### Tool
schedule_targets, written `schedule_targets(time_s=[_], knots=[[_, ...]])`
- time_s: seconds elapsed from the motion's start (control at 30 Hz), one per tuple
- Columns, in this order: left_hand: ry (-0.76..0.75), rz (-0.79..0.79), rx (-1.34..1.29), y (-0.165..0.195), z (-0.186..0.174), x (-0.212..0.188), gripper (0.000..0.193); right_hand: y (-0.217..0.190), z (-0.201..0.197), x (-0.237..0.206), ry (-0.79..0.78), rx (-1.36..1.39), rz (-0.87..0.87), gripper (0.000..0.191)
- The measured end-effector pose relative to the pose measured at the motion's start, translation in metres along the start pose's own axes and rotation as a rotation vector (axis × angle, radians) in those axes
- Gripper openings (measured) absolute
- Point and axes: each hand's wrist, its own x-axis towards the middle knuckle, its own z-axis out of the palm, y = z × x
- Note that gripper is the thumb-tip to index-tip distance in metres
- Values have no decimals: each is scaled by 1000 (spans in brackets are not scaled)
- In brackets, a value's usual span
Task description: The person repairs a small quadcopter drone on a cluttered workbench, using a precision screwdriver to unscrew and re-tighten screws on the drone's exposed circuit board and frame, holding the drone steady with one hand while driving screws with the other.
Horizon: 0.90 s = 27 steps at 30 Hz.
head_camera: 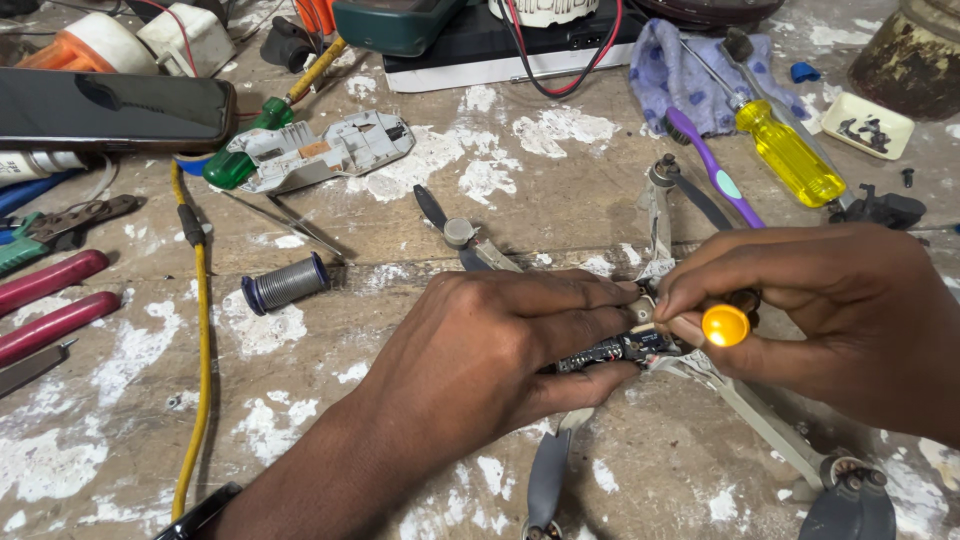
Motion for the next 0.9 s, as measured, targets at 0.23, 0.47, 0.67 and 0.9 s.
schedule_targets(time_s=[0.23, 0.47, 0.67, 0.9], knots=[[50, 44, 13, 1, 0, 0, 27, -2, 2, 2, 3, -238, 104, 27], [7, -14, -4, 0, 3, 0, 27, -4, 17, 1, 103, -350, 39, 32], [46, 43, 31, -4, 5, -2, 28, -1, 20, 3, 80, -393, -24, 30], [19, 16, 9, -6, 6, -2, 29, -1, 20, 3, 81, -422, -99, 34]])
